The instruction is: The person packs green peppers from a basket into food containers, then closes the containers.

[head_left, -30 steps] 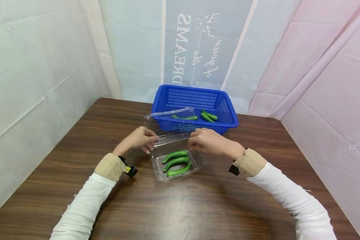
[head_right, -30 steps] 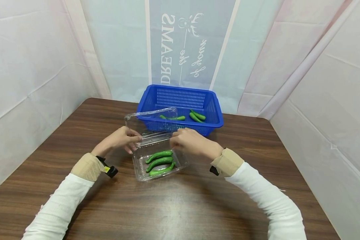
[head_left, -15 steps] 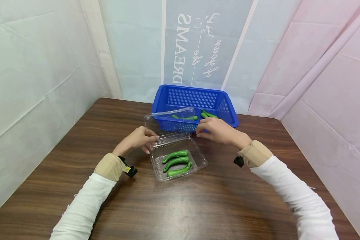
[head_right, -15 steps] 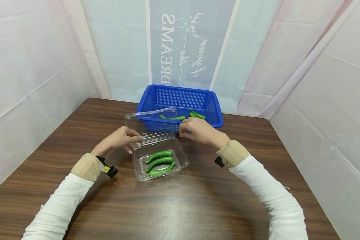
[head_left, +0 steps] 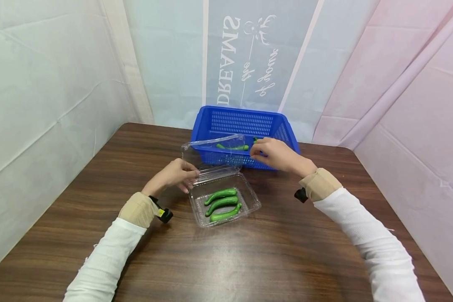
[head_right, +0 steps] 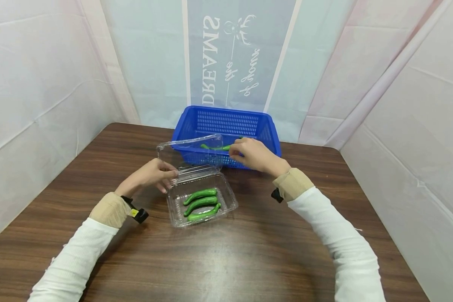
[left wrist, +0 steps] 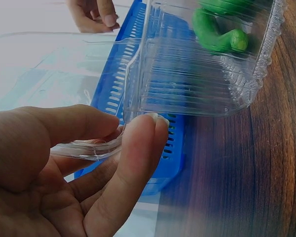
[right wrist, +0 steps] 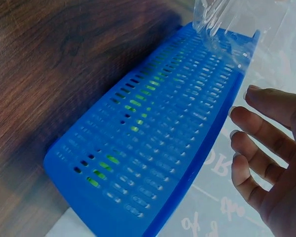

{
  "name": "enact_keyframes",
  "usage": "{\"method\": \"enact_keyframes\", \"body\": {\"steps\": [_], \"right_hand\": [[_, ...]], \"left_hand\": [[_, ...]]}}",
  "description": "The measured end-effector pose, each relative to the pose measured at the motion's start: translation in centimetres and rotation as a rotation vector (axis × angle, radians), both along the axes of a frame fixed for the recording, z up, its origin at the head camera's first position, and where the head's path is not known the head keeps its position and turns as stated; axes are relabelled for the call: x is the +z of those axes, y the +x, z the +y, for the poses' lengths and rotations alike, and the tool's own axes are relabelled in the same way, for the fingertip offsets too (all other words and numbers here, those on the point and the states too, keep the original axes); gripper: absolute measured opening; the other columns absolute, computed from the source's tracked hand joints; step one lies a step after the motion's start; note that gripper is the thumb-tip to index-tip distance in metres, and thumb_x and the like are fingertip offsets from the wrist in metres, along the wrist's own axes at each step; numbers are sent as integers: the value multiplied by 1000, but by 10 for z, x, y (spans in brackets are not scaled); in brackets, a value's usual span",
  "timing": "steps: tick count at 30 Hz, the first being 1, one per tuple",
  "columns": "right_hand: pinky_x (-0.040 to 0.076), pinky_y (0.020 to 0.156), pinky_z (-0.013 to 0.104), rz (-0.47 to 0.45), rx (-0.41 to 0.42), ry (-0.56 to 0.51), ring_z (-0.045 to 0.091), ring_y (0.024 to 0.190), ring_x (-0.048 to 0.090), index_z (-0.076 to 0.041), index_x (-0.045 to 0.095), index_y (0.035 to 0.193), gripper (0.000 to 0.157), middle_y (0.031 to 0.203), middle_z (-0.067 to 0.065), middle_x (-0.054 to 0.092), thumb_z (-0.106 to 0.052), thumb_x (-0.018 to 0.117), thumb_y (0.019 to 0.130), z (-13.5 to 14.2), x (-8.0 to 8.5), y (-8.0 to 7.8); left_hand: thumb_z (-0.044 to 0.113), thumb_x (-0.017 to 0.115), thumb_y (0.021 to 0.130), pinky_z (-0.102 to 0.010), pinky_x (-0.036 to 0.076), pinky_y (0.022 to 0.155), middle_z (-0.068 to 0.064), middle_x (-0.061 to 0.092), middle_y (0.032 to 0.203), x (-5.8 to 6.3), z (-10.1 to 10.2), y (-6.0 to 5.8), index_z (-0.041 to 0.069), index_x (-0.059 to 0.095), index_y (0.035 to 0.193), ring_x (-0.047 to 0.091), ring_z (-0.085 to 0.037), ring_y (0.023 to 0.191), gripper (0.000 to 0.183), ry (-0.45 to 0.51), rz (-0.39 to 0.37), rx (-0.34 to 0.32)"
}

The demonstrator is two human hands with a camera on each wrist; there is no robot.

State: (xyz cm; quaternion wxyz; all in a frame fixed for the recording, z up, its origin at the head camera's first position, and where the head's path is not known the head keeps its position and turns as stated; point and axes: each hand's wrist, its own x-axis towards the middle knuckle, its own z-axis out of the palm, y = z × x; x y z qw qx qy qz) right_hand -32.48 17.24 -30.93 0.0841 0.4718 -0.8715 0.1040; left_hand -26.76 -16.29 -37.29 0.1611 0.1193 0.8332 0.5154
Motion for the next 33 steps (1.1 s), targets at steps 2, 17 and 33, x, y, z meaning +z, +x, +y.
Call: {"method": "enact_keyframes", "body": {"steps": [2,17,33], "right_hand": [[54,73,39,0,-7,-7,25,89,61,-10,72,99,6,97,4,65,-7,68,94,1,0,-2],[55,81,44,-15,-73,-22,26,96,62,-6,71,107,13,104,9,68,-7,64,97,3,-3,-21],[57,78,43,-119,-103,77,26,90,66,-2,74,101,10,98,11,71,-5,70,93,-8,-11,-62]], "left_hand": [[9,58,101,-40,63,58,-17,71,86,0,0,0,-14,64,117,68,-18,64,29,-2,2,-2],[8,57,101,-35,62,55,-15,69,83,1,0,0,-14,64,116,67,-17,62,28,8,-8,-5],[9,57,101,-36,62,55,-17,69,85,3,1,2,-14,63,117,67,-17,63,29,3,-9,1]]}}
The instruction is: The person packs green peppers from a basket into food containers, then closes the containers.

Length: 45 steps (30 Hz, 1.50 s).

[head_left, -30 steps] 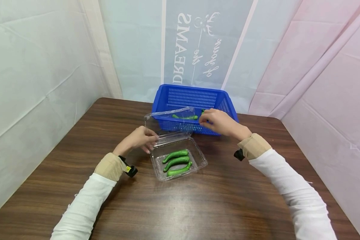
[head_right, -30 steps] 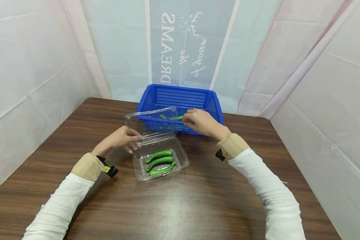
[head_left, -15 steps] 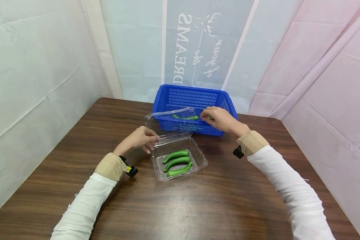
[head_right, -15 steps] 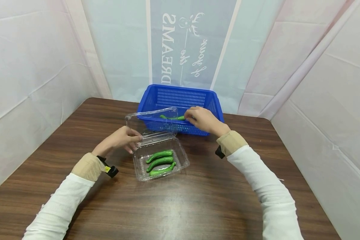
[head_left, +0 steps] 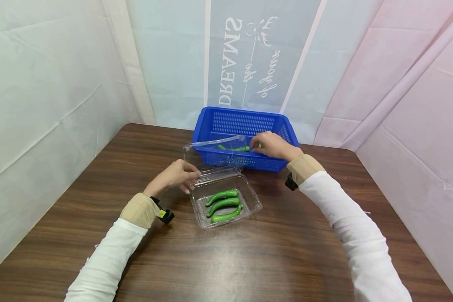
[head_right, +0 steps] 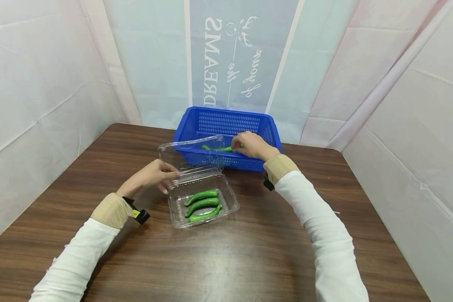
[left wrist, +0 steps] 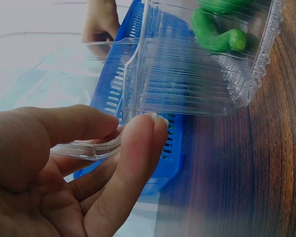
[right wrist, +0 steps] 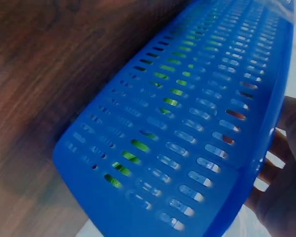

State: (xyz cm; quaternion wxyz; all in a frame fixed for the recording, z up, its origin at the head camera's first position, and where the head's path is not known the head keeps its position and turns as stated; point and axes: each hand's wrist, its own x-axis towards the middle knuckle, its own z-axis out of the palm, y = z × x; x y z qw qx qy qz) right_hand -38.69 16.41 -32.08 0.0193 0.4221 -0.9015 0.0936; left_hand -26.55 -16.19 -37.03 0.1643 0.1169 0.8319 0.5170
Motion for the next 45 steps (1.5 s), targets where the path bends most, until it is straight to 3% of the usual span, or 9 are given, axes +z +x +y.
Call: {"method": "enact_keyframes", "body": {"steps": [13,20,26,45], "right_hand": [[57,85,43,-193,-55,101,29,96,66,-2,75,106,18,103,14,72,3,66,92,-20,-6,-22],[54,94,45,-312,-122,155,34,108,63,3,70,116,42,113,19,69,18,44,86,-22,-7,-28],[48,103,49,-388,-228,221,36,119,56,1,65,126,35,126,21,62,9,50,95,-20,-8,-29],[46,105,52,-475,-304,296,34,121,52,-1,60,133,33,134,20,57,-11,55,102,-17,-14,-31]], "left_hand": [[9,57,101,-38,63,57,-16,69,83,-2,-1,-1,-14,63,118,67,-17,63,29,-4,-5,0],[9,57,101,-34,62,54,-15,69,81,-2,0,-3,-14,63,117,67,-16,61,29,-8,0,3],[9,57,101,-33,62,54,-14,69,80,-2,1,-3,-14,64,116,66,-16,60,28,-5,-9,9],[9,57,101,-37,63,56,-16,69,82,-2,0,-3,-15,62,119,67,-16,62,29,-14,-9,0]]}}
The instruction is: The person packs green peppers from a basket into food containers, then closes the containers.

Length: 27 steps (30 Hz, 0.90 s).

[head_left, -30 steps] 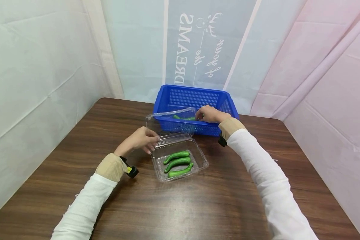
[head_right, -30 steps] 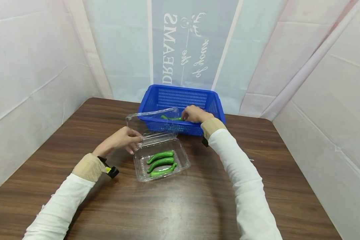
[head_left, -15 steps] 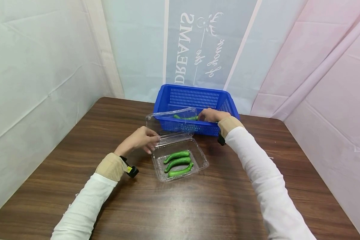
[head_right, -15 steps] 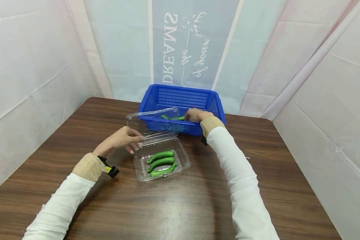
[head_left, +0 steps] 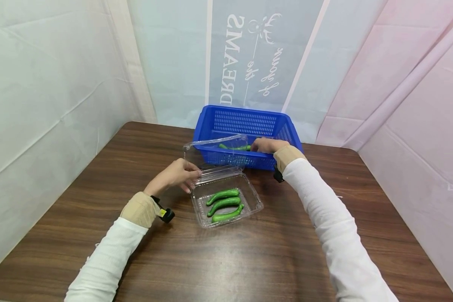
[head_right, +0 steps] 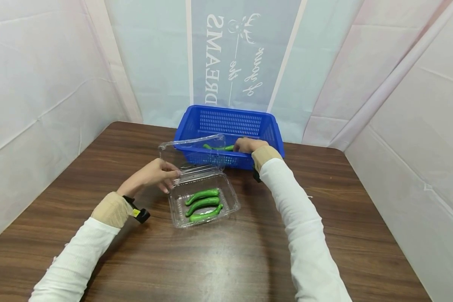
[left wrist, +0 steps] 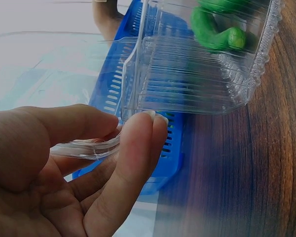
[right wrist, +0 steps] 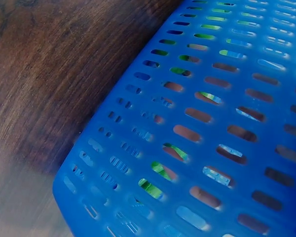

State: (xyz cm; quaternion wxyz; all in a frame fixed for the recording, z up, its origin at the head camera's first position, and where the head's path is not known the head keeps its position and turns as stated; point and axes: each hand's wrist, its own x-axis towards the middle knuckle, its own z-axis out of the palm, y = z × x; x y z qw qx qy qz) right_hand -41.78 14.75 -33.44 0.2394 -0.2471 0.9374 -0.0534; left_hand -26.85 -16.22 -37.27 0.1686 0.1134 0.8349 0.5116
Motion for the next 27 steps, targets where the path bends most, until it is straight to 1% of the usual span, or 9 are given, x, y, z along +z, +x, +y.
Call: {"method": "enact_keyframes", "body": {"steps": [4,10,14,16,19,24,27], "right_hand": [[50,101,48,-33,1,18,28,112,56,-4,62,132,33,129,16,61,-15,56,102,1,0,0],[55,90,40,-44,21,18,24,99,57,-5,65,128,28,117,12,65,-12,53,103,1,-2,-2],[55,79,34,-43,35,12,22,92,56,-5,67,123,26,109,10,66,-9,52,103,2,-3,-3],[54,76,33,-36,47,16,22,90,56,-5,68,121,25,108,10,66,-8,51,103,2,-2,-4],[54,79,34,-24,52,26,22,93,57,-6,69,121,26,112,11,66,-8,51,102,3,-1,-3],[54,92,44,-2,22,23,27,108,57,-5,67,125,29,125,15,63,-7,53,100,5,3,-3],[52,96,48,17,15,18,30,113,56,-4,67,125,29,127,18,62,-6,54,99,6,6,-3]], "left_hand": [[9,57,101,-36,62,55,-15,69,81,0,0,0,-14,63,118,66,-16,61,29,4,-4,3],[9,57,101,-37,63,56,-15,69,80,-1,2,0,-14,64,117,66,-15,60,28,6,-3,4],[9,58,101,-36,63,56,-15,69,81,-1,3,0,-14,63,117,66,-16,61,28,5,-11,13],[9,57,101,-36,63,56,-15,69,81,-1,3,0,-14,63,117,66,-16,61,29,3,-14,15],[9,57,101,-36,63,56,-15,69,81,0,3,1,-14,63,118,66,-16,61,29,-1,-14,13],[9,57,101,-37,63,56,-16,69,81,0,1,1,-14,63,118,67,-16,61,29,3,-2,6],[9,57,101,-38,63,56,-16,69,82,0,1,1,-15,63,117,67,-17,62,29,6,0,3]]}}
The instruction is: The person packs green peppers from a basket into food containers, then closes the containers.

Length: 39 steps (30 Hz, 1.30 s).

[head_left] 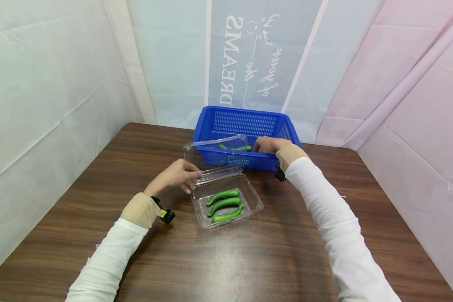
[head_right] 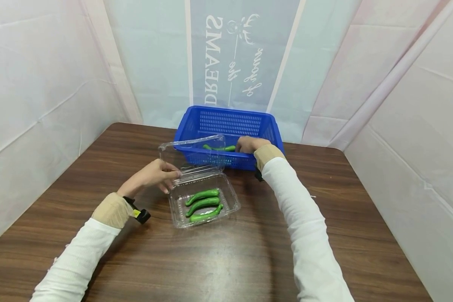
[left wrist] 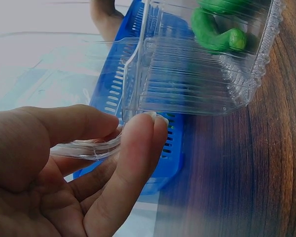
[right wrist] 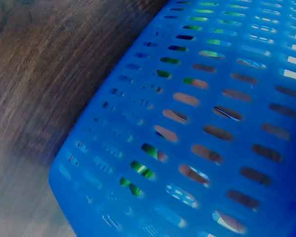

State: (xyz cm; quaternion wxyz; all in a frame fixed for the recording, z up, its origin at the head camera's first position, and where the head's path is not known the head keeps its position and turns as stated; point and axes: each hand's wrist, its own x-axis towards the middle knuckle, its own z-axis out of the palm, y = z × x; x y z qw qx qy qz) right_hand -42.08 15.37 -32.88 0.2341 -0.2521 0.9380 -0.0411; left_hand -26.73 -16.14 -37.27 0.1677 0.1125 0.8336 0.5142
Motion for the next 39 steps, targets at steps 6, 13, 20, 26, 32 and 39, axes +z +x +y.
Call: {"method": "enact_keyframes", "body": {"steps": [6,13,20,26,32,39], "right_hand": [[54,96,47,65,54,-51,33,114,59,1,70,118,25,121,20,65,-6,57,98,3,5,1],[57,79,39,122,61,-82,23,87,64,1,72,113,22,103,14,70,-10,62,96,8,11,3],[56,70,35,164,67,-88,19,77,62,-2,73,106,18,92,8,70,-15,68,95,14,19,5],[57,80,43,199,66,-124,25,93,65,0,72,110,25,102,12,71,-17,71,92,20,25,10],[57,84,46,226,68,-193,30,97,66,2,71,109,26,101,15,71,-17,71,92,23,27,16],[56,87,48,254,69,-243,32,101,65,3,68,115,29,106,17,70,-18,69,94,26,19,19]], "left_hand": [[8,56,101,-39,63,57,-15,69,81,1,0,1,-15,63,117,66,-16,61,29,1,-1,-6],[8,56,101,-38,63,56,-15,68,81,2,1,1,-15,63,116,66,-16,62,29,4,7,-13],[9,56,101,-38,63,57,-16,68,82,2,0,1,-15,63,117,67,-16,62,29,1,10,-10],[9,57,101,-44,63,61,-17,68,83,2,-1,2,-15,62,118,67,-17,64,30,0,12,-14],[9,57,101,-43,63,61,-18,69,84,3,-1,2,-15,62,118,67,-18,64,31,3,7,-10],[9,57,101,-42,63,59,-17,70,84,1,0,1,-15,63,118,67,-18,63,30,-2,6,-7]]}}
